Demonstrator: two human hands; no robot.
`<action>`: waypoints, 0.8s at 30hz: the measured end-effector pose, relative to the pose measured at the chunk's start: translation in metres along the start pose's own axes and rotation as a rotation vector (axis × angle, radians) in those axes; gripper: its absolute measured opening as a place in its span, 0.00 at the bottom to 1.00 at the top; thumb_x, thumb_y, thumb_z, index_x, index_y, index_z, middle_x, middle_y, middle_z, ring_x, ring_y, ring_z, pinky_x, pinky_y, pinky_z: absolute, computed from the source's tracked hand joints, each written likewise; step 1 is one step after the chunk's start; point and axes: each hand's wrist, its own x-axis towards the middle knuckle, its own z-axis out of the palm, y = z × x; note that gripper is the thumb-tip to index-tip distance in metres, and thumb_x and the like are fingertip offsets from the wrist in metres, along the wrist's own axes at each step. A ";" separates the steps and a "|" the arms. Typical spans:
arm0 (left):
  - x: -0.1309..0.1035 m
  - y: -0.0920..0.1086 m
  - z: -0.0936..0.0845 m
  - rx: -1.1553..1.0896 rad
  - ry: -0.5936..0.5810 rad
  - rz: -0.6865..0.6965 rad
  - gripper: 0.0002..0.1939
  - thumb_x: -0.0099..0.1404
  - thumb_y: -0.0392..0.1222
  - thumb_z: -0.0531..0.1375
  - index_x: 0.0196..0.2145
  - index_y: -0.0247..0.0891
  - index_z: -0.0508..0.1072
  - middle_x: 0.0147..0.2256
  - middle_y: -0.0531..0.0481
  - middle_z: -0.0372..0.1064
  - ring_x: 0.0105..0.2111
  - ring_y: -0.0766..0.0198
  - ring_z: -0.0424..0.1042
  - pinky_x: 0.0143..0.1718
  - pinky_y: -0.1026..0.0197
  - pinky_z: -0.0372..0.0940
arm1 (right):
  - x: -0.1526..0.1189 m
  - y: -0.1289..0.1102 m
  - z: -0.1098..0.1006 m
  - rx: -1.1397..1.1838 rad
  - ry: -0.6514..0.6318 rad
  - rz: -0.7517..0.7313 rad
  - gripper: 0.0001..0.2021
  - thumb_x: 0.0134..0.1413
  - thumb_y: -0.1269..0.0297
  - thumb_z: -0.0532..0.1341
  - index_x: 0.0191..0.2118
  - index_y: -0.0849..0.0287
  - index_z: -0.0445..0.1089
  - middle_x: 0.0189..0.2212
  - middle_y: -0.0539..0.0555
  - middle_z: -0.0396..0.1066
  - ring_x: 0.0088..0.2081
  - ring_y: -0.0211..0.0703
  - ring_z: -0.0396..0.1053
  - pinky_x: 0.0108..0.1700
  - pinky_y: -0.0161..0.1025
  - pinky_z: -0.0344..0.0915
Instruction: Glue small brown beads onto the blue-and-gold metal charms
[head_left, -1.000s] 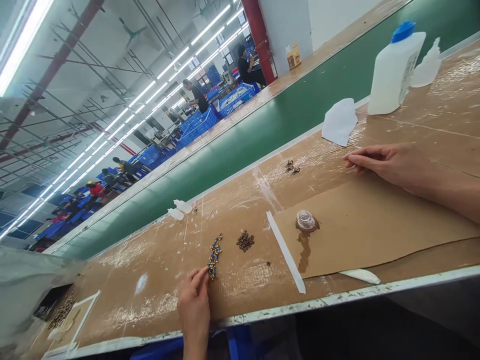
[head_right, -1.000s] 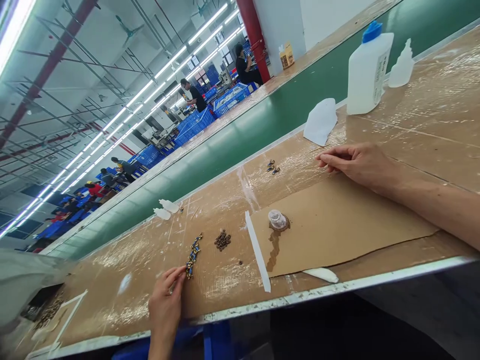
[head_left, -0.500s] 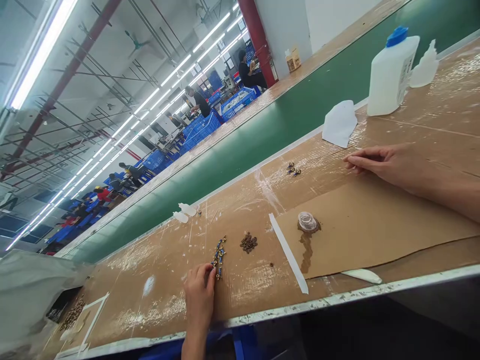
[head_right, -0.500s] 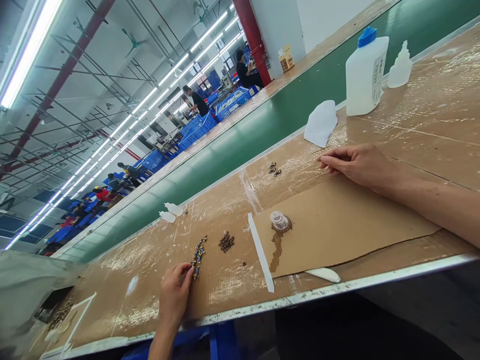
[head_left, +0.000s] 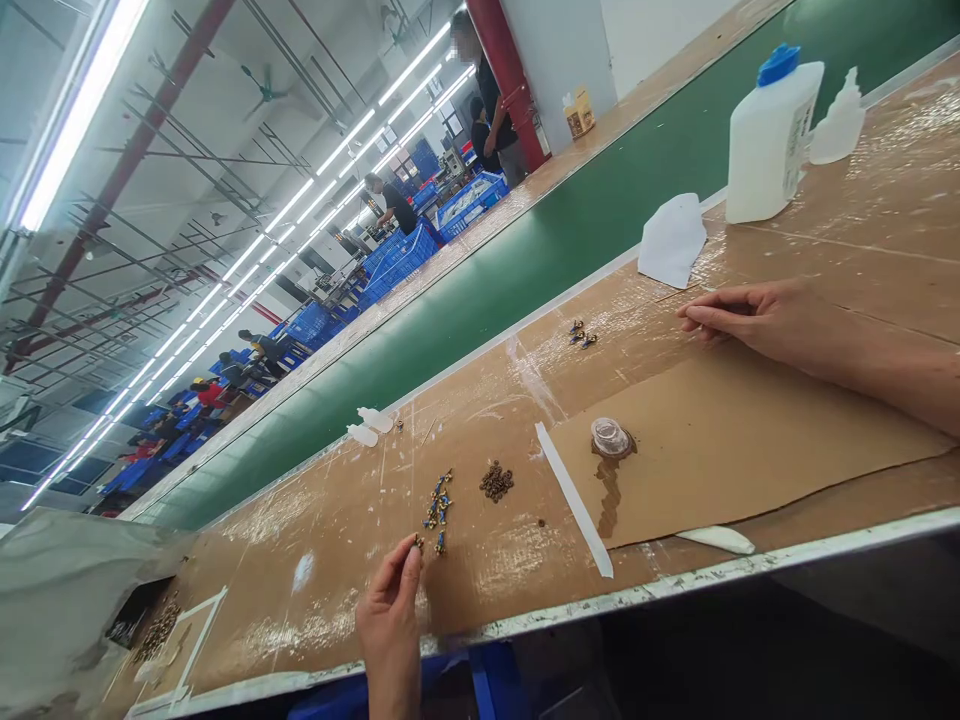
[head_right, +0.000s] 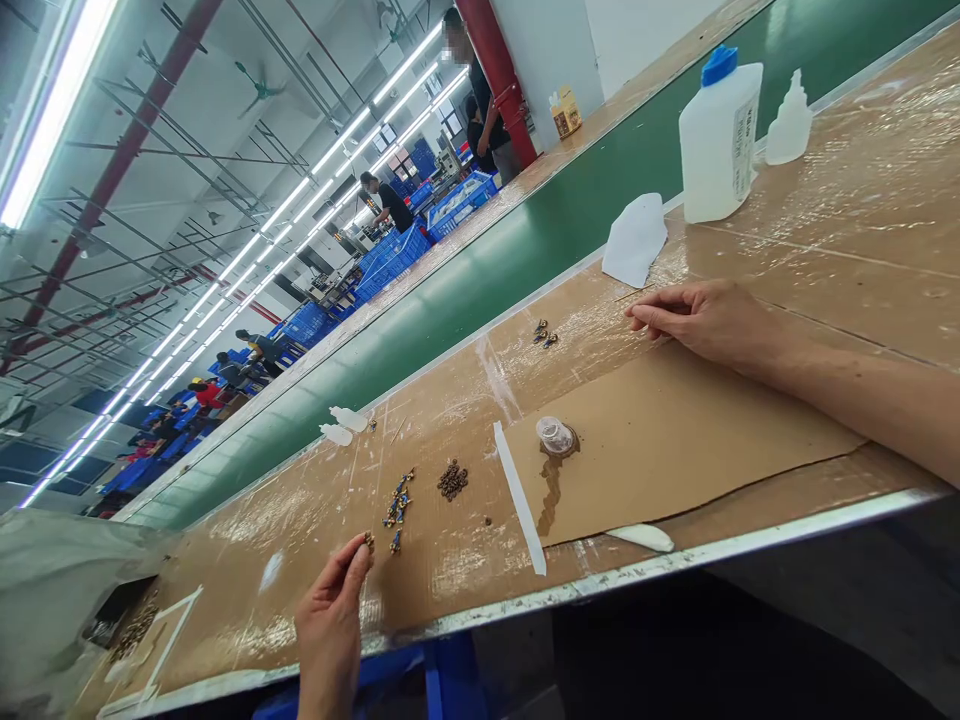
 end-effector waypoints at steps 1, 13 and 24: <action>-0.006 0.006 0.003 -0.137 0.023 -0.067 0.17 0.55 0.51 0.63 0.39 0.39 0.75 0.37 0.49 0.76 0.37 0.64 0.74 0.40 0.64 0.68 | 0.000 0.000 0.000 -0.008 -0.002 0.003 0.10 0.52 0.52 0.57 0.29 0.47 0.72 0.24 0.50 0.73 0.30 0.49 0.69 0.35 0.46 0.60; -0.032 0.047 0.040 -0.622 0.000 -0.279 0.17 0.38 0.45 0.73 0.29 0.38 0.78 0.26 0.51 0.76 0.28 0.65 0.76 0.31 0.69 0.70 | 0.003 0.007 0.001 -0.073 -0.147 -0.008 0.14 0.61 0.56 0.54 0.43 0.60 0.67 0.39 0.53 0.70 0.37 0.37 0.69 0.41 0.42 0.68; -0.013 0.113 0.095 -0.247 -0.213 -0.004 0.19 0.38 0.50 0.71 0.28 0.38 0.79 0.28 0.49 0.77 0.30 0.63 0.74 0.33 0.68 0.70 | -0.001 -0.007 -0.002 -0.085 -0.144 -0.115 0.12 0.61 0.58 0.53 0.38 0.59 0.70 0.39 0.51 0.70 0.37 0.39 0.68 0.40 0.38 0.68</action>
